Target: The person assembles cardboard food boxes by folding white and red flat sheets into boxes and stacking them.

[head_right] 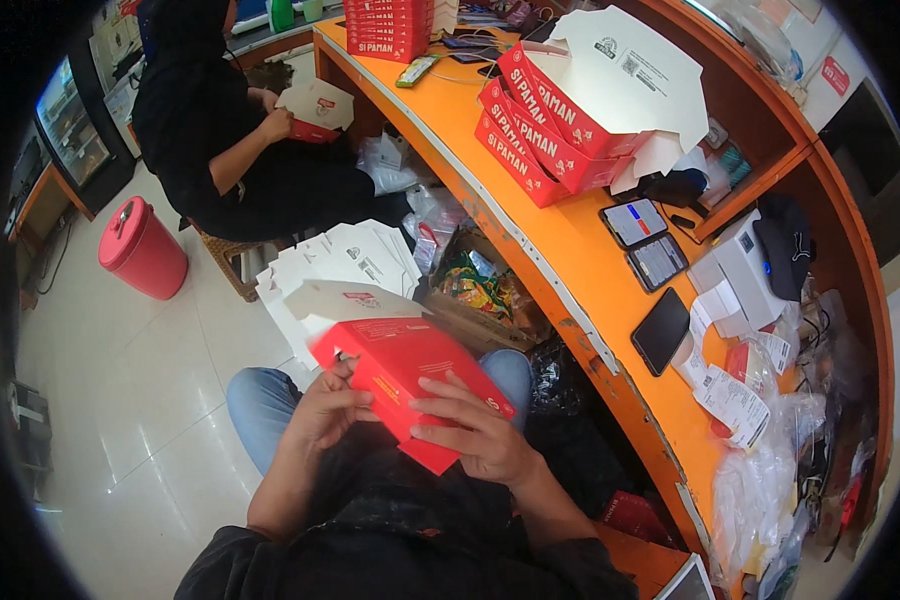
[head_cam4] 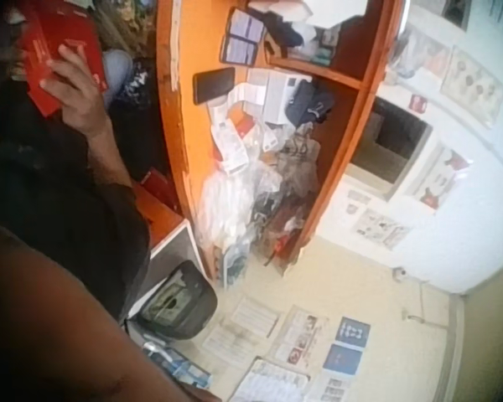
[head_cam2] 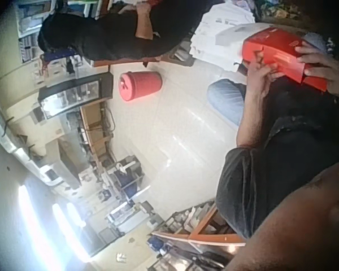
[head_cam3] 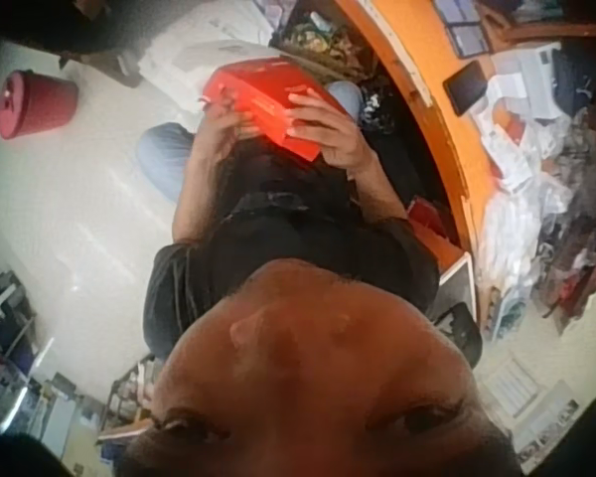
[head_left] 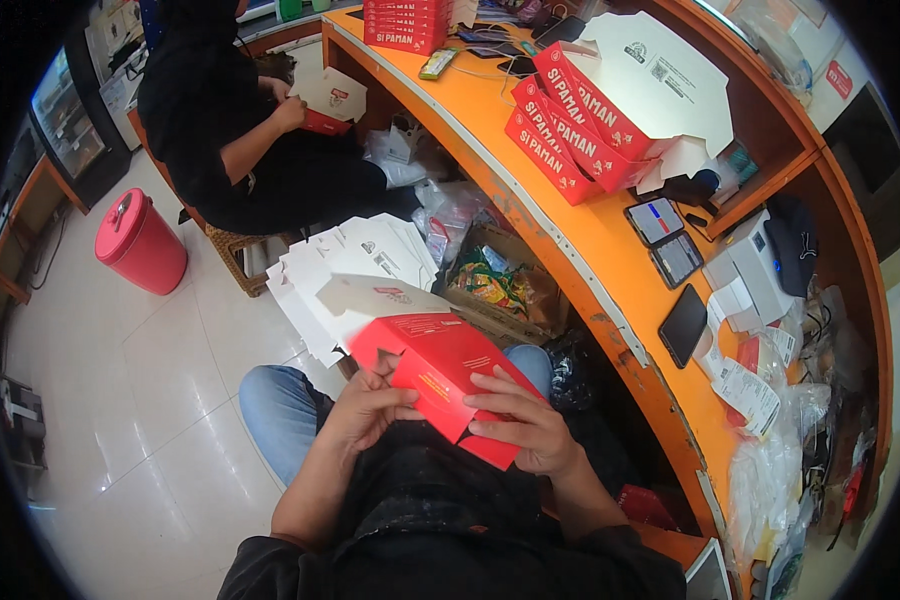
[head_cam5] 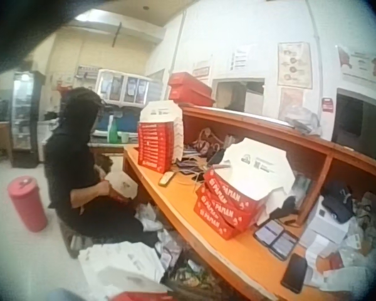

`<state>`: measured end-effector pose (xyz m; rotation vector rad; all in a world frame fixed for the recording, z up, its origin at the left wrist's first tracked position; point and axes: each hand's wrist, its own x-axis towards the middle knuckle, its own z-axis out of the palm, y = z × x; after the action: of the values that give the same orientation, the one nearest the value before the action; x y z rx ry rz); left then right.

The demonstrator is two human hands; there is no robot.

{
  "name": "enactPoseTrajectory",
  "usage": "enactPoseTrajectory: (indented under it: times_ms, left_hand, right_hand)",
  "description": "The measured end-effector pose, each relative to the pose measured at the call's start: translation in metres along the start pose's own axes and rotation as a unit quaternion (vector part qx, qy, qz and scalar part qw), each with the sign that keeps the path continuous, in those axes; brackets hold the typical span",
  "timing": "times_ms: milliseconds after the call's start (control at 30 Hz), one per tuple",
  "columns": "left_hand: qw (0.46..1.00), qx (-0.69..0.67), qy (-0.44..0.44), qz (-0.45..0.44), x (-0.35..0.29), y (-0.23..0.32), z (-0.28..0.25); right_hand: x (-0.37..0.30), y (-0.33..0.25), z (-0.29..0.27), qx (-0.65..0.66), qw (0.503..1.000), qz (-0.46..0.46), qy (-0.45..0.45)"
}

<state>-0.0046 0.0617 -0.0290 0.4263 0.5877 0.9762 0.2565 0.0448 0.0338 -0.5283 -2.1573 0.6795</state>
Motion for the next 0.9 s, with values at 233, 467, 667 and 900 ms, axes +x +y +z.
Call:
enactPoseTrajectory:
  times_ms: [233,467,667,900]
  left_hand:
    - [0.988,0.150,0.006,-0.021,0.002,-0.033,0.014]
    - [0.983,0.175,-0.039,-0.029,0.005,-0.009,0.019]
    - [0.988,0.088,-0.082,-0.098,-0.004,0.015,0.020]
    - [0.995,0.006,-0.074,-0.070,-0.022,0.005,0.028]
  right_hand:
    - [-0.003,-0.008,0.025,0.011,0.992,0.098,0.079]
    - [0.007,-0.002,0.009,-0.173,0.982,0.040,-0.067]
    - [0.019,-0.014,0.000,-0.186,0.977,-0.014,-0.099]
    - [0.013,-0.010,0.020,-0.236,0.971,0.005,-0.025]
